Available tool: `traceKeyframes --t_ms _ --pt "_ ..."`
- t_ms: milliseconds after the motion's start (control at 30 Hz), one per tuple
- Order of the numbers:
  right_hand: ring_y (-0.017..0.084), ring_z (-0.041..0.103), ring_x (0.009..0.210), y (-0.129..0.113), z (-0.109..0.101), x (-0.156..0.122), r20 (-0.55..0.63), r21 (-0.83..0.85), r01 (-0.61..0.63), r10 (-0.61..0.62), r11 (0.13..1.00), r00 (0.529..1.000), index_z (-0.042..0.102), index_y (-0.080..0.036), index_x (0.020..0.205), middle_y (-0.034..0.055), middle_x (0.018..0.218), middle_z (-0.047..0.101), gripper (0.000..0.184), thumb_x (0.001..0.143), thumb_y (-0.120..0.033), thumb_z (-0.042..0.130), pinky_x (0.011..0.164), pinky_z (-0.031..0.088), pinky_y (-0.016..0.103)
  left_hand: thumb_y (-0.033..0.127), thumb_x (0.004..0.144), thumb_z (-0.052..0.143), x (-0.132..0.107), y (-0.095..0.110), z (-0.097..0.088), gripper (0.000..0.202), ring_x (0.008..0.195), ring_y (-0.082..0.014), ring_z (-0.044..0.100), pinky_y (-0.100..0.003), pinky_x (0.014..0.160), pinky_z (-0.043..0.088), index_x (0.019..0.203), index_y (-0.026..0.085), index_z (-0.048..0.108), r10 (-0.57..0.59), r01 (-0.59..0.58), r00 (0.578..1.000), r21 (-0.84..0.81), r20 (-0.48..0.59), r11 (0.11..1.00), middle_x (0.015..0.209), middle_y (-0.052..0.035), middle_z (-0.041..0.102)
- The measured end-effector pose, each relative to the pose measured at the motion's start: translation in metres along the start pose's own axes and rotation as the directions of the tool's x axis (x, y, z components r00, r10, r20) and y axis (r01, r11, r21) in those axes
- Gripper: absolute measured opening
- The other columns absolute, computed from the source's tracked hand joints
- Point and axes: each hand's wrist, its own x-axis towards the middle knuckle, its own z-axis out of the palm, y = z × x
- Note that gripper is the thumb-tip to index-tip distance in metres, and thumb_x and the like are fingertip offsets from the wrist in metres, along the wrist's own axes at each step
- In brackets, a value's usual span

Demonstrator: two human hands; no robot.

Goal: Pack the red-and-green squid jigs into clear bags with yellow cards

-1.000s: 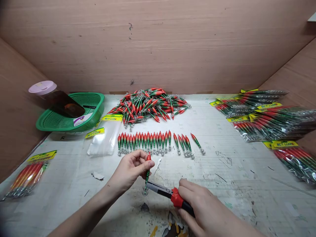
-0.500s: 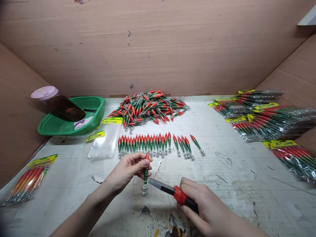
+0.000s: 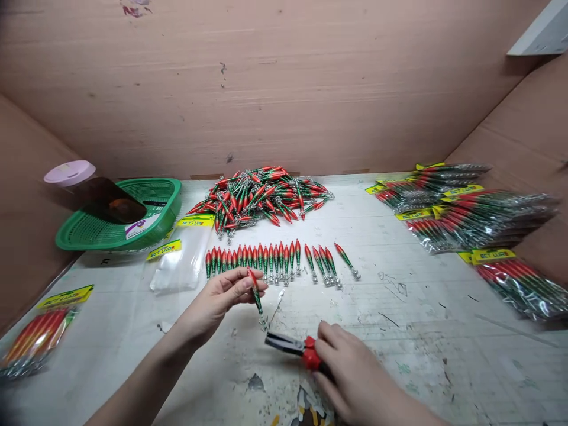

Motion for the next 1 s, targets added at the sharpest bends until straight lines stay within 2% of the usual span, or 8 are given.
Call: traceKeyframes --t_ms 167,300,433,533,700,800,900,1000 --pt "0.024 0.053 0.084 -0.007 0.016 0.005 -0.168 -0.061 0.013 -0.023 0.998 0.985 0.056 -0.019 0.081 0.0072 0.086 0.059 0.029 0.077 -0.046 0.066 0.073 0.048 0.038 0.042 0.068 0.076 0.009 -0.001 0.002 0.035 0.069 -0.0118 0.057 -0.026 0.068 0.048 0.087 0.014 0.068 0.015 -0.006 0.998 0.121 -0.068 0.993 0.080 -0.0024 0.065" --pt "0.017 0.049 0.073 -0.010 -0.010 0.021 -0.238 0.217 -0.118 0.170 0.969 0.956 0.051 -0.019 0.075 0.0025 0.074 0.053 0.024 0.091 -0.036 0.049 0.064 0.042 0.029 0.041 0.064 0.078 0.011 -0.014 0.024 0.034 0.066 -0.0117 0.055 -0.025 0.065 0.045 0.081 0.014 0.066 0.029 -0.026 0.999 0.139 -0.021 0.990 0.074 -0.0008 0.063" --pt "0.013 0.050 0.066 -0.007 -0.021 0.036 -0.111 0.505 -0.249 0.348 0.826 0.931 0.051 -0.019 0.071 -0.0014 0.069 0.052 0.019 0.085 -0.032 0.053 0.060 0.041 0.024 0.038 0.069 0.075 0.013 -0.028 0.052 0.029 0.073 -0.0162 0.060 -0.028 0.070 0.047 0.084 0.016 0.063 0.075 -0.082 0.996 0.145 0.052 0.986 0.075 -0.0024 0.065" --pt "0.012 0.051 0.062 0.020 -0.031 0.043 -0.060 0.434 -0.416 0.486 0.799 0.872 0.049 -0.019 0.067 -0.0030 0.064 0.053 0.020 0.084 -0.029 0.051 0.057 0.040 0.022 0.036 0.078 0.067 0.015 -0.030 0.056 0.029 0.090 -0.0221 0.062 -0.034 0.080 0.049 0.100 0.019 0.062 0.218 -0.220 0.975 0.323 0.043 0.920 0.094 -0.0082 0.068" --pt "0.014 0.055 0.067 0.110 -0.069 0.051 -0.140 0.196 -0.650 0.678 0.734 0.722 0.055 -0.016 0.070 -0.0014 0.066 0.055 0.019 0.086 -0.024 0.054 0.063 0.043 0.027 0.028 0.086 0.055 0.028 -0.032 0.048 0.024 0.108 -0.0294 0.058 -0.047 0.092 0.046 0.107 0.021 0.064 0.501 -0.453 0.846 0.743 0.184 0.493 0.113 -0.0135 0.065" --pt "0.013 0.060 0.073 0.143 -0.080 0.059 -0.023 0.102 -0.686 0.691 0.720 0.722 0.061 -0.013 0.087 0.0001 0.082 0.062 0.020 0.090 -0.032 0.058 0.068 0.050 0.030 0.018 0.083 0.056 0.049 -0.045 0.063 0.030 0.119 -0.0332 0.053 -0.052 0.097 0.044 0.112 0.018 0.063 0.498 -0.574 0.744 0.808 0.445 0.136 0.120 -0.0155 0.064" --pt "0.016 0.063 0.084 0.148 -0.077 0.070 0.063 0.044 -0.665 0.662 0.746 0.747 0.062 -0.014 0.103 0.0030 0.099 0.064 0.027 0.092 -0.038 0.055 0.075 0.054 0.034 0.022 0.080 0.063 0.078 -0.063 0.089 0.038 0.125 -0.0330 0.050 -0.050 0.104 0.039 0.117 0.015 0.060 0.454 -0.643 0.619 0.746 0.641 -0.176 0.125 -0.0155 0.062" --pt "0.018 0.063 0.090 0.140 -0.070 0.079 0.090 0.001 -0.639 0.636 0.769 0.766 0.061 -0.015 0.107 0.0046 0.105 0.064 0.028 0.093 -0.037 0.055 0.079 0.053 0.037 0.028 0.079 0.066 0.104 -0.076 0.106 0.040 0.125 -0.0317 0.050 -0.046 0.108 0.036 0.116 0.012 0.060 0.453 -0.634 0.587 0.729 0.671 -0.258 0.123 -0.0160 0.063"
